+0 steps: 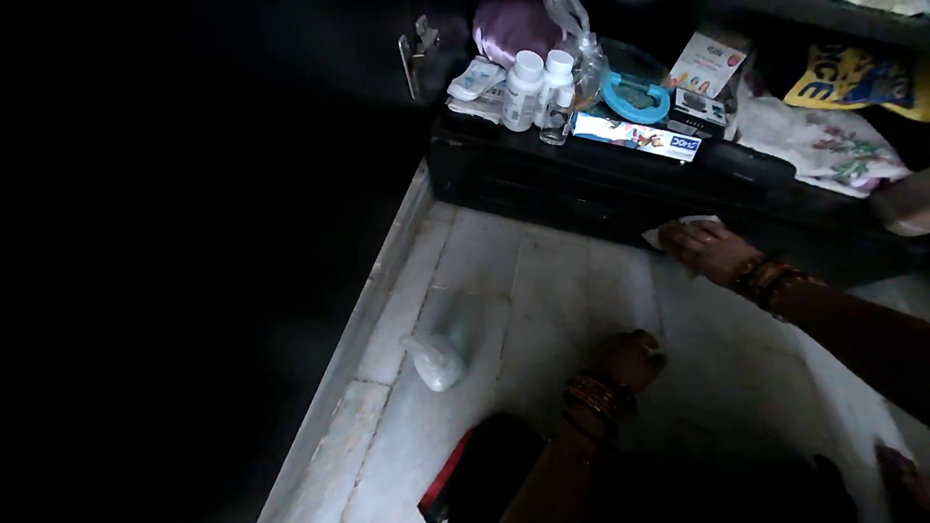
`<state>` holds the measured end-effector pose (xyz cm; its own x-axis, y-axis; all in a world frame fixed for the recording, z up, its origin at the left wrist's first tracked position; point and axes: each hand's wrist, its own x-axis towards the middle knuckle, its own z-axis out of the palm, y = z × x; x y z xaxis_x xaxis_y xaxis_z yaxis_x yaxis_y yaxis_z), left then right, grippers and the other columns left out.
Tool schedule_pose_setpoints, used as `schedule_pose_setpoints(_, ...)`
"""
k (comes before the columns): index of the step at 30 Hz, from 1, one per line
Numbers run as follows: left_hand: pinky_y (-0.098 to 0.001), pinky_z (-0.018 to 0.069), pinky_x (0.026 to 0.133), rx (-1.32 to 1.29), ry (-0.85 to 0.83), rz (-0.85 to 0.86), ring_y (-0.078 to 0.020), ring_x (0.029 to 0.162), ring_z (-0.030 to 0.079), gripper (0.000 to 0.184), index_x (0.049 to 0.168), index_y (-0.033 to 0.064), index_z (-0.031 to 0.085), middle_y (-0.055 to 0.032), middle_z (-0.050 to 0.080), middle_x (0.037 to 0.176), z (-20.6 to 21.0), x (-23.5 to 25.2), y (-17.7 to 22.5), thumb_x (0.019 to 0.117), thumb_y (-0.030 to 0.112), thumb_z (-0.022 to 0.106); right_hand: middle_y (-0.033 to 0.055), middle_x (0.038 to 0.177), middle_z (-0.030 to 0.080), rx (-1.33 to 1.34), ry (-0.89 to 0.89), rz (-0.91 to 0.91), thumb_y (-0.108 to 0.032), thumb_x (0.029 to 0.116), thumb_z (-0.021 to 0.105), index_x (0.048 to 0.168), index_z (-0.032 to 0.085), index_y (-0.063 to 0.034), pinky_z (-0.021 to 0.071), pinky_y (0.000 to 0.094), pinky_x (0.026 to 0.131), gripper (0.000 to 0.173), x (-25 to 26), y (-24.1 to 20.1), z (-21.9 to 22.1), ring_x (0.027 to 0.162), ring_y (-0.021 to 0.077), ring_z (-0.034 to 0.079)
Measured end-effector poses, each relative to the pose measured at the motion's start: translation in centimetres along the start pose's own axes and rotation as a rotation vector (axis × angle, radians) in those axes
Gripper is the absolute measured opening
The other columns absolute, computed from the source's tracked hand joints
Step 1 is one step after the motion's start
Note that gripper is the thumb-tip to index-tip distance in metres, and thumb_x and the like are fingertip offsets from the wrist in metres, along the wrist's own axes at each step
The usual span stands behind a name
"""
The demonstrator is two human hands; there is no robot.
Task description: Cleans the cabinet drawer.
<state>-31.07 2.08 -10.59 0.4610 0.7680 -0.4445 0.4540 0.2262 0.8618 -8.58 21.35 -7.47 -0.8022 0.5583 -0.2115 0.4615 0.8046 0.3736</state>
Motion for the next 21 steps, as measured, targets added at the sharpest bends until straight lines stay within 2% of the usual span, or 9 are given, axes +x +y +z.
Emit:
schedule_pose_setpoints(2, -0.0463, 0.0481, 0.108, -0.008, 0.012, 0.009, -0.0287, 0.125, 0.062, 0.044, 0.143, 0.0048, 0.055, -0.0184, 0.063, 0.137, -0.1, 0.0, -0.1, 0.1076, 0.031, 0.053, 0.0185, 0.148, 0.055, 0.027, 0.101, -0.014, 0.008, 0.0893, 0.069, 0.145, 0.057, -0.0081, 0.0400, 0.0581, 0.112, 0.059, 2.6, -1.5, -1.8, 0.137, 0.0416, 0.052)
schedule_pose_setpoints(4, -0.0460, 0.0480, 0.109, -0.031, 0.003, 0.017, -0.0288, 0.126, 0.062, 0.045, 0.143, 0.0040, 0.054, -0.0190, 0.062, 0.138, -0.2, 0.0, -0.3, 0.1076, 0.031, 0.053, 0.0190, 0.138, 0.062, 0.029, 0.215, -0.068, 0.009, 0.0918, 0.064, 0.143, 0.059, -0.0087, 0.0468, 0.0576, 0.105, 0.054, 7.1, -3.7, -3.6, 0.127, 0.0423, 0.059)
schedule_pose_setpoints(7, -0.0460, 0.0482, 0.108, -0.015, 0.011, 0.022, -0.0283, 0.125, 0.062, 0.044, 0.143, 0.0044, 0.055, -0.0182, 0.062, 0.138, -0.4, 0.0, -0.7, 0.1076, 0.032, 0.053, 0.0206, 0.125, 0.067, 0.098, 0.251, -0.135, 0.009, 0.0942, 0.060, 0.139, 0.061, -0.0096, 0.0476, 0.0588, 0.099, 0.049, 14.5, -7.9, -7.0, 0.121, 0.0433, 0.061)
schedule_pose_setpoints(10, -0.0465, 0.0471, 0.109, -0.008, 0.003, -0.005, -0.0294, 0.127, 0.061, 0.044, 0.143, 0.0042, 0.054, -0.0188, 0.061, 0.138, -0.8, 0.1, -0.4, 0.1082, 0.031, 0.052, 0.0205, 0.119, 0.069, 0.158, 0.382, -0.170, 0.005, 0.0938, 0.062, 0.122, 0.068, -0.0040, 0.0495, 0.0564, 0.098, 0.030, 21.2, -11.3, -10.5, 0.120, 0.0429, 0.061)
schedule_pose_setpoints(13, -0.0476, 0.0464, 0.108, -0.026, 0.037, 0.007, -0.0332, 0.125, 0.061, 0.043, 0.141, 0.0002, 0.055, -0.0233, 0.061, 0.135, -0.6, -0.2, -0.6, 0.1080, 0.026, 0.052, 0.0185, 0.124, 0.067, 0.178, 0.418, -0.250, 0.006, 0.0958, 0.059, 0.121, 0.069, -0.0038, 0.0467, 0.0538, 0.104, 0.029, 26.6, -14.4, -13.8, 0.126, 0.0405, 0.058)
schedule_pose_setpoints(14, -0.0462, 0.0474, 0.108, -0.019, 0.033, 0.008, -0.0316, 0.125, 0.061, 0.044, 0.142, 0.0020, 0.054, -0.0219, 0.061, 0.137, -0.3, 0.3, -1.2, 0.1080, 0.029, 0.051, 0.0176, 0.126, 0.067, 0.148, 0.413, -0.283, 0.006, 0.0959, 0.059, 0.121, 0.069, -0.0039, 0.0463, 0.0527, 0.105, 0.029, 27.8, -15.0, -14.3, 0.127, 0.0393, 0.058)
schedule_pose_setpoints(17, -0.0455, 0.0464, 0.109, 0.017, 0.032, -0.025, -0.0297, 0.128, 0.060, 0.045, 0.144, 0.0038, 0.053, -0.0195, 0.061, 0.139, -0.7, 0.1, -1.0, 0.1083, 0.031, 0.050, 0.0147, 0.132, 0.065, 0.059, 0.428, -0.335, 0.003, 0.0942, 0.062, 0.119, 0.072, -0.0050, 0.0427, 0.0535, 0.109, 0.028, 27.7, -14.7, -13.3, 0.131, 0.0371, 0.055)
schedule_pose_setpoints(19, -0.0446, 0.0470, 0.109, -0.017, 0.047, -0.048, -0.0292, 0.127, 0.061, 0.044, 0.144, 0.0029, 0.053, -0.0199, 0.060, 0.139, -1.1, -0.5, -0.5, 0.1084, 0.030, 0.051, 0.0123, 0.143, 0.060, 0.071, 0.407, -0.304, 0.000, 0.0946, 0.064, 0.123, 0.071, -0.0062, 0.0322, 0.0551, 0.120, 0.030, 24.5, -12.8, -11.1, 0.140, 0.0360, 0.048)
schedule_pose_setpoints(21, -0.0432, 0.0465, 0.110, -0.029, 0.042, -0.056, -0.0278, 0.129, 0.060, 0.045, 0.145, 0.0033, 0.052, -0.0187, 0.059, 0.142, -1.2, -0.8, -0.2, 0.1087, 0.029, 0.051, 0.0112, 0.143, 0.061, 0.092, 0.407, -0.232, 0.000, 0.0950, 0.063, 0.123, 0.070, -0.0064, 0.0343, 0.0547, 0.118, 0.030, 19.5, -10.1, -7.7, 0.139, 0.0346, 0.049)
